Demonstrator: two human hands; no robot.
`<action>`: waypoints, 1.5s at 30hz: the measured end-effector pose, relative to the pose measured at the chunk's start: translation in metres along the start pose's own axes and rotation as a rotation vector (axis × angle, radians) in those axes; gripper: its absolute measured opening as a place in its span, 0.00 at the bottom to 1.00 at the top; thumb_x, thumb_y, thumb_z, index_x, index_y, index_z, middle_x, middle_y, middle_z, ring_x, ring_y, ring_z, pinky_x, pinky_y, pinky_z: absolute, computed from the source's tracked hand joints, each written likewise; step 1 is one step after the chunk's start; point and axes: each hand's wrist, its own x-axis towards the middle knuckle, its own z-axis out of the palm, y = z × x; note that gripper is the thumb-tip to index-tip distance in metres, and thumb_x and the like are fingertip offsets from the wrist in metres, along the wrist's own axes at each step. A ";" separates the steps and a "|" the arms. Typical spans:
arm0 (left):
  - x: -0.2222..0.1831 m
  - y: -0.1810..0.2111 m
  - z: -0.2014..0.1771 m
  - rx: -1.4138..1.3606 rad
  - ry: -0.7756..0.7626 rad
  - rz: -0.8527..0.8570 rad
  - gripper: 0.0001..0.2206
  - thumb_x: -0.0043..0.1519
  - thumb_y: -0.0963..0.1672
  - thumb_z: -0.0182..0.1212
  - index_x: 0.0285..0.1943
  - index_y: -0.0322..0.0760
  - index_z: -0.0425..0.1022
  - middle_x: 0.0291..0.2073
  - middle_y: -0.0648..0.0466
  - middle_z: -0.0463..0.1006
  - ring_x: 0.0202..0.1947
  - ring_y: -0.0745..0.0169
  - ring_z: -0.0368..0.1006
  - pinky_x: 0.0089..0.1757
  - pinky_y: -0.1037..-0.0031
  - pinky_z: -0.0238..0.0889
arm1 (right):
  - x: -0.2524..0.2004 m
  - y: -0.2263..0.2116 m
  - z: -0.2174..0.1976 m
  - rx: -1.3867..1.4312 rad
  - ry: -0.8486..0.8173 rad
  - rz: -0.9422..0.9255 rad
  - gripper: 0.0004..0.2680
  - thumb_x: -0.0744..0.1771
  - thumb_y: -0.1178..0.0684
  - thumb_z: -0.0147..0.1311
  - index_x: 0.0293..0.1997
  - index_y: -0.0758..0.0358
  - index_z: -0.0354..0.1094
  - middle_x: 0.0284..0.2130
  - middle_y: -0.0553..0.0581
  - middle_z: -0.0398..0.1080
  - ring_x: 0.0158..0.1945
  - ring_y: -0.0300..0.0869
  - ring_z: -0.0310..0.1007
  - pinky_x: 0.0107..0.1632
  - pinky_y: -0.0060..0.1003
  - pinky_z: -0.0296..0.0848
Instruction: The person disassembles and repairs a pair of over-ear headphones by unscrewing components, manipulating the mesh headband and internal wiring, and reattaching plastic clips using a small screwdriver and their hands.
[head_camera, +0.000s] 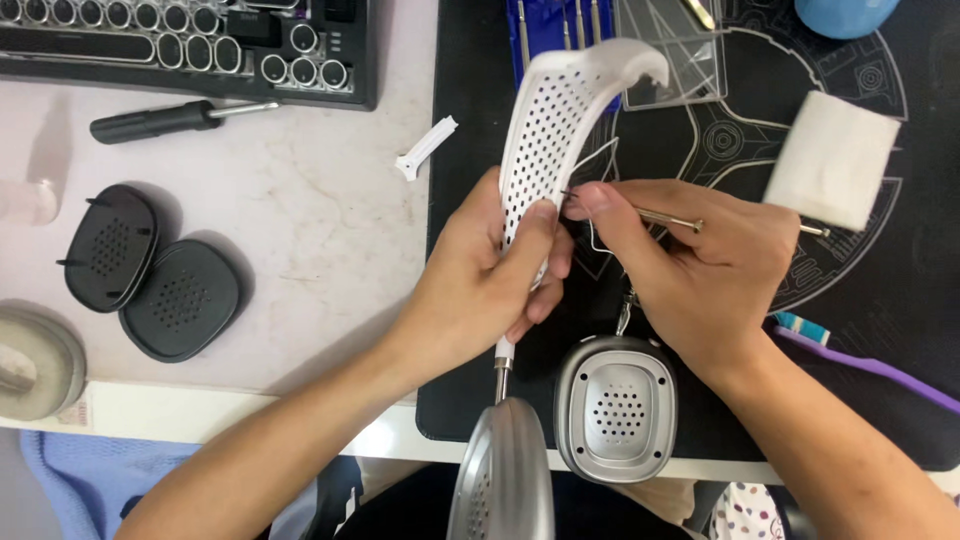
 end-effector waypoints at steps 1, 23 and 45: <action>0.000 -0.001 0.000 0.002 -0.001 -0.005 0.06 0.71 0.44 0.43 0.51 0.36 0.59 0.26 0.51 0.68 0.14 0.68 0.62 0.12 0.81 0.51 | -0.001 0.001 0.000 0.001 0.001 0.005 0.02 0.70 0.68 0.64 0.40 0.79 0.79 0.34 0.67 0.80 0.35 0.46 0.81 0.33 0.28 0.71; -0.005 0.001 0.006 0.116 0.050 0.011 0.06 0.70 0.44 0.43 0.45 0.37 0.56 0.27 0.52 0.69 0.15 0.69 0.65 0.12 0.78 0.56 | -0.006 0.005 0.006 -0.017 0.044 -0.242 0.03 0.68 0.75 0.67 0.37 0.85 0.77 0.32 0.73 0.79 0.33 0.57 0.82 0.35 0.38 0.76; -0.001 -0.002 -0.003 -0.089 -0.033 0.070 0.07 0.72 0.44 0.43 0.54 0.37 0.59 0.26 0.50 0.70 0.13 0.68 0.63 0.11 0.82 0.49 | -0.002 -0.007 -0.004 0.060 0.027 0.052 0.05 0.73 0.70 0.54 0.40 0.81 0.75 0.34 0.67 0.79 0.31 0.43 0.77 0.34 0.30 0.67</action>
